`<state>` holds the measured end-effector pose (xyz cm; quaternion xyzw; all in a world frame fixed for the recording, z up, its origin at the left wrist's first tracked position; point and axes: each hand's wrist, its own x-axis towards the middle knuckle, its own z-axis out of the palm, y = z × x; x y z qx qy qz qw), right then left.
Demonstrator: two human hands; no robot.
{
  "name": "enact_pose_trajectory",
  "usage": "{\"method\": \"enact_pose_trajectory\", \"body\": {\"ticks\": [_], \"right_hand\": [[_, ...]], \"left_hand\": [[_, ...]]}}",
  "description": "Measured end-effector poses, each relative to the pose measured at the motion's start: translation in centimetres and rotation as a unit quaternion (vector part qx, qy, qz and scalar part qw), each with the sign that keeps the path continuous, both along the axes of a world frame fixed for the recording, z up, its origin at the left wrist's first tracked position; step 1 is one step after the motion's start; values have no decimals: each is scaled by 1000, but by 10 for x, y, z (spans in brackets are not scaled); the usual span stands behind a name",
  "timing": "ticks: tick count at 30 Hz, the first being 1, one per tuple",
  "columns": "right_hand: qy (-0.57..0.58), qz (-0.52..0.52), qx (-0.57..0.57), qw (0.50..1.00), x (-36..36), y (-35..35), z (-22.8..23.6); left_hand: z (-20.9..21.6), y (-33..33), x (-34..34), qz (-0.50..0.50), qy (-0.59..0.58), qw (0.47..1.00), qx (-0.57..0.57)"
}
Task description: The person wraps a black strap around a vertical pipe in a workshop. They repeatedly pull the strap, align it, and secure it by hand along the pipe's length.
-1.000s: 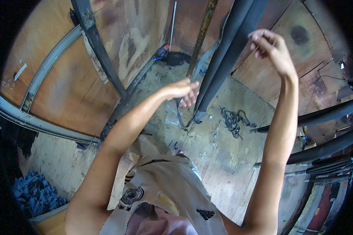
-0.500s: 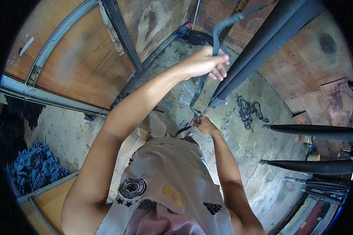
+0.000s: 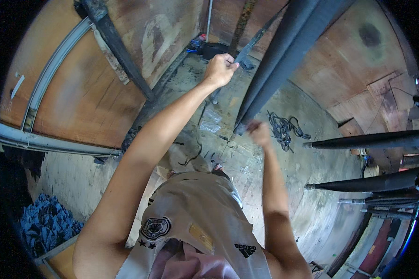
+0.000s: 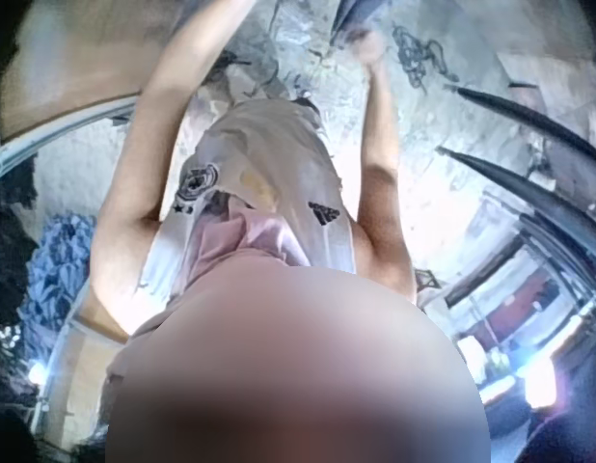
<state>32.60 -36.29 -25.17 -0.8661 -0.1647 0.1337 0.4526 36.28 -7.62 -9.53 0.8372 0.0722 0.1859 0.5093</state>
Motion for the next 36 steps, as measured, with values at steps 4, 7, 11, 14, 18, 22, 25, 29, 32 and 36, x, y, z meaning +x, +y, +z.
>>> {"method": "enact_pose_trajectory", "body": {"ticks": [4, 7, 11, 14, 18, 22, 25, 29, 32, 36], "right_hand": [[-147, -156, 273, 938, 84, -43, 159], [-209, -149, 299, 919, 114, -36, 272], [-253, -69, 309, 914, 139, 3, 362], [-202, 5, 341, 918, 152, 31, 399], [-168, 79, 327, 927, 165, 57, 423], [-86, 76, 304, 946, 167, 48, 436], [43, 112, 448, 886, 167, 43, 437], [8, 151, 351, 924, 169, 46, 439], [-3, 92, 339, 936, 168, 44, 446], [12, 130, 425, 896, 161, 45, 454]], "left_hand": [[-13, -19, 42, 36, -4, 999, 37], [-29, -30, 79, 22, 41, 998, 31], [-55, -44, 124, -52, 56, 995, -67], [-56, -45, 141, -106, 87, 978, -158], [-50, -41, 138, -133, 77, 984, -87], [-41, -36, 137, -67, 95, 992, 42], [-34, -35, 129, -82, 105, 989, 57], [-17, -44, 106, -50, 118, 987, 101], [-5, -48, 92, -8, 154, 983, 100], [-3, -51, 82, -27, 175, 977, 119]]}}
